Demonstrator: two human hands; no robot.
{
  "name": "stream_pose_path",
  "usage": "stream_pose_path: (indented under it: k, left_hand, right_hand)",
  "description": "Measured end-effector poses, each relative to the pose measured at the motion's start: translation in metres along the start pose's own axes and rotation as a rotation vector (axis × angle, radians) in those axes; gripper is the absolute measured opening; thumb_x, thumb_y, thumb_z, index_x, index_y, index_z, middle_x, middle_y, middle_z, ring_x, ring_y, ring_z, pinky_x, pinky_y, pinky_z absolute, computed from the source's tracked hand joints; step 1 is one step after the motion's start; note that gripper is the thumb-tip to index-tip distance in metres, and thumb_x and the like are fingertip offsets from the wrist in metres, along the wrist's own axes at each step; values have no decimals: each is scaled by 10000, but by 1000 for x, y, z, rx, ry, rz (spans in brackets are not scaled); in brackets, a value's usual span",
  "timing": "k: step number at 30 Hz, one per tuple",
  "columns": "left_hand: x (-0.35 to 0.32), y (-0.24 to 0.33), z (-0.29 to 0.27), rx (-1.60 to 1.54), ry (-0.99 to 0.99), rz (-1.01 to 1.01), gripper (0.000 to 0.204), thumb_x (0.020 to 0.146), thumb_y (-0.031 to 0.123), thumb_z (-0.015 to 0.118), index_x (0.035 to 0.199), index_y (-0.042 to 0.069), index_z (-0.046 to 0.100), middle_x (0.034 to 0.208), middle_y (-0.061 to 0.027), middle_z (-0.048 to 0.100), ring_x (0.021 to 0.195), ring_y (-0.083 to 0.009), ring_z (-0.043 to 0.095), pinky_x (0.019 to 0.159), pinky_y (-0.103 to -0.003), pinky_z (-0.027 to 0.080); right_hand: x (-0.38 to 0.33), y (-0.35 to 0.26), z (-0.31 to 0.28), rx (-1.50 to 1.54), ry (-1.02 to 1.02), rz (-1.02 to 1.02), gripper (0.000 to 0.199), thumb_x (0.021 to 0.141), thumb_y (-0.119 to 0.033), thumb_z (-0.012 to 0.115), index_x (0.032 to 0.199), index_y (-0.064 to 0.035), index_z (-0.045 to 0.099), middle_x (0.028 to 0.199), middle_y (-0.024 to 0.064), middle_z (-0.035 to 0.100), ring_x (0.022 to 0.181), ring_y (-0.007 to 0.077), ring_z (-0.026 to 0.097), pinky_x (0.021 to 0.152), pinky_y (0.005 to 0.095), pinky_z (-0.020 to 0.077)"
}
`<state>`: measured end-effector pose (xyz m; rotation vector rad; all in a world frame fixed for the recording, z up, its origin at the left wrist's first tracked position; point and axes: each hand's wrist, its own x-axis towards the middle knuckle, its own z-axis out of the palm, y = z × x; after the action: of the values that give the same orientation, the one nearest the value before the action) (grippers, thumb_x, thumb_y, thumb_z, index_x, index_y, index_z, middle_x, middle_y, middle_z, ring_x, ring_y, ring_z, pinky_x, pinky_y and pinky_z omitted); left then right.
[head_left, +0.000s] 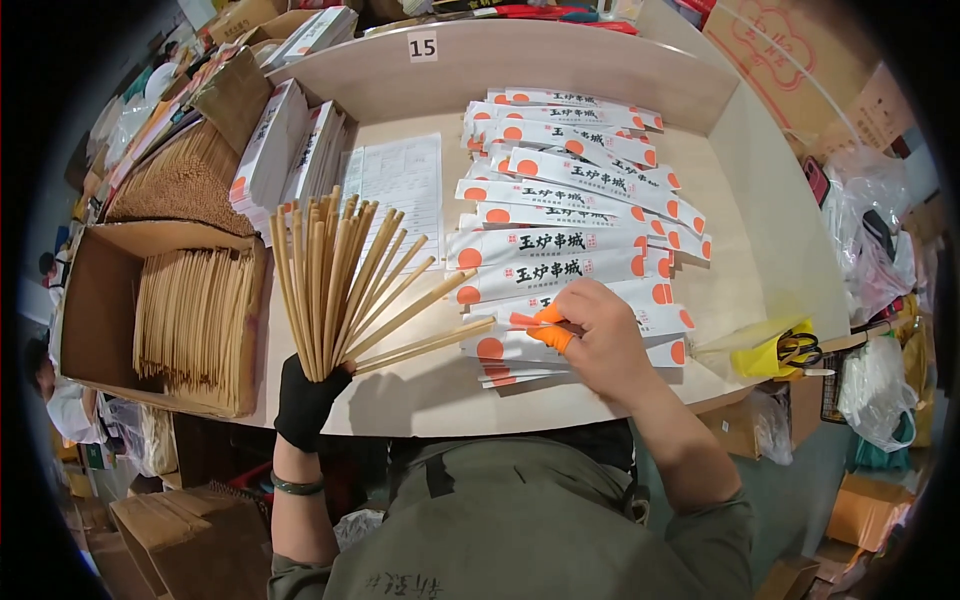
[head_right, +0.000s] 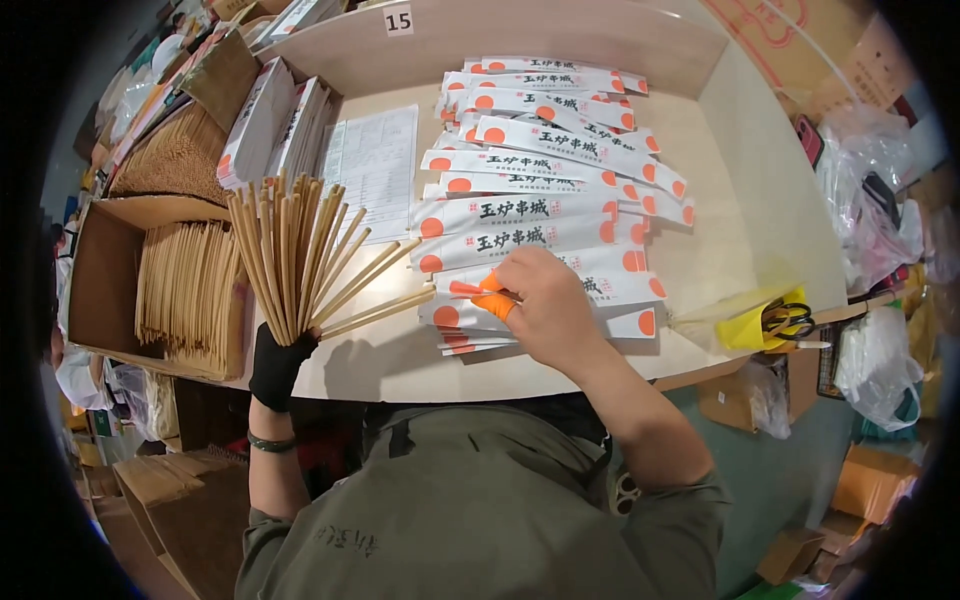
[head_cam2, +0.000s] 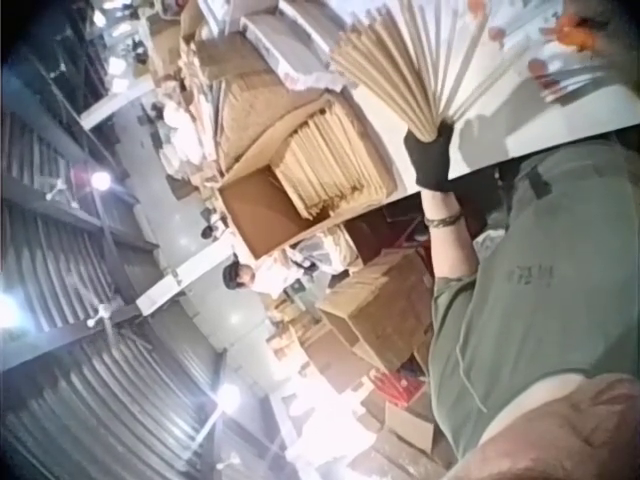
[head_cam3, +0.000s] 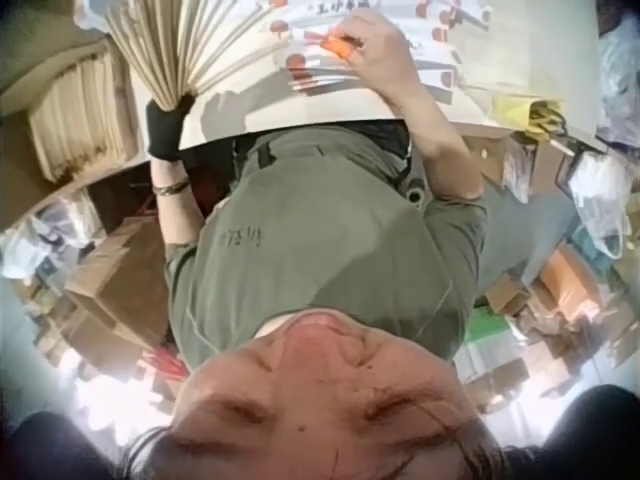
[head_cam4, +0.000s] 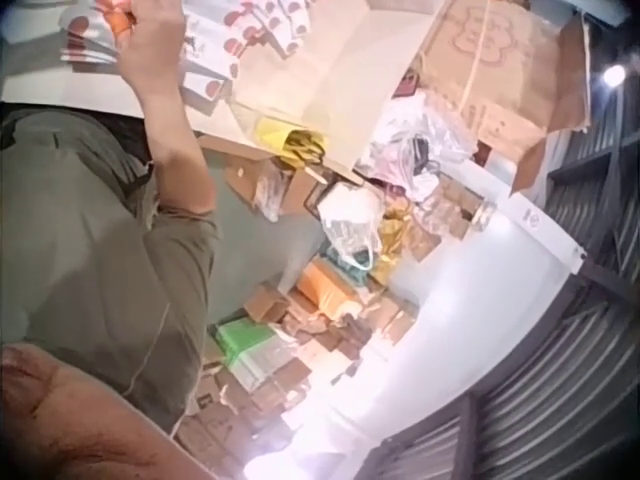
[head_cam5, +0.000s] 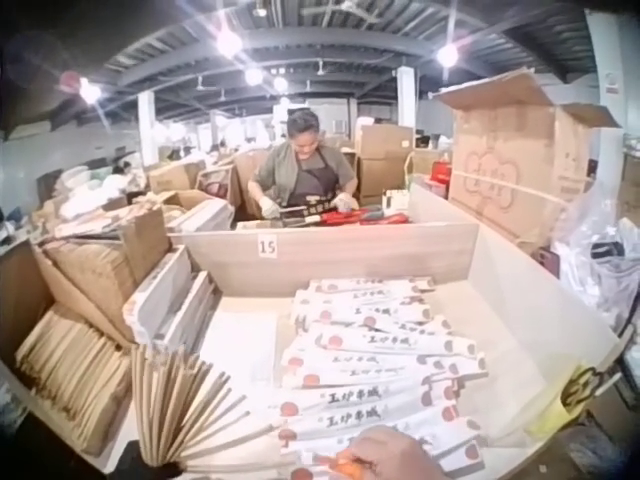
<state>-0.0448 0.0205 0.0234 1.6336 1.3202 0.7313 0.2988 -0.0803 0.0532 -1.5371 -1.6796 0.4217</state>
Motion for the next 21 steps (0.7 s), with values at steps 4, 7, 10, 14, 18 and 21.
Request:
stream_pose_path:
  k: [4, 7, 10, 14, 18, 21]
  left_hand:
    - [2, 3, -3, 90, -66, 35, 158, 786, 119, 725, 845, -4, 645, 715, -36, 636, 652, -107, 576, 582, -262, 452]
    - [5, 10, 16, 37, 30, 90, 130, 807, 116, 702, 819, 6, 632, 682, -22, 605, 592, -109, 550, 539, -250, 431]
    - [-2, 33, 73, -724, -94, -60, 140, 847, 93, 650, 945, 12, 592, 784, -8, 587, 645, -116, 543, 630, -262, 477]
    - [10, 56, 108, -908, 29, 24, 104, 846, 98, 639, 912, 26, 602, 777, -20, 571, 650, -98, 541, 543, -220, 409]
    - [13, 34, 85, -565, 91, -69, 199, 839, 133, 629, 1006, 33, 584, 806, -16, 590, 692, -110, 567, 584, -236, 459]
    - [11, 16, 83, -493, 129, -36, 190, 841, 155, 636, 981, 34, 595, 799, -7, 585, 665, -92, 542, 554, -225, 413]
  right_hand:
    - [-1, 4, -4, 34, -97, 14, 169, 729, -108, 759, 791, -19, 629, 762, 66, 556, 683, 235, 526, 603, 331, 441]
    - [1, 5, 13, -161, 26, -312, 172, 730, -130, 746, 821, -31, 640, 792, 64, 576, 714, 236, 547, 624, 347, 454]
    - [19, -21, 29, -269, -112, -534, 229, 756, -181, 714, 932, -43, 664, 840, 60, 599, 785, 256, 575, 681, 361, 472]
    - [28, -23, 34, -374, -198, -475, 293, 747, -187, 680, 992, -31, 645, 897, 82, 606, 837, 266, 576, 715, 362, 469]
    - [-2, 2, 32, -356, 28, -379, 317, 685, -108, 638, 987, -12, 622, 861, 100, 550, 807, 238, 554, 661, 353, 446]
    - [-28, 9, 48, -547, -169, -476, 239, 713, -92, 638, 926, 12, 612, 812, 88, 535, 760, 220, 552, 612, 327, 435]
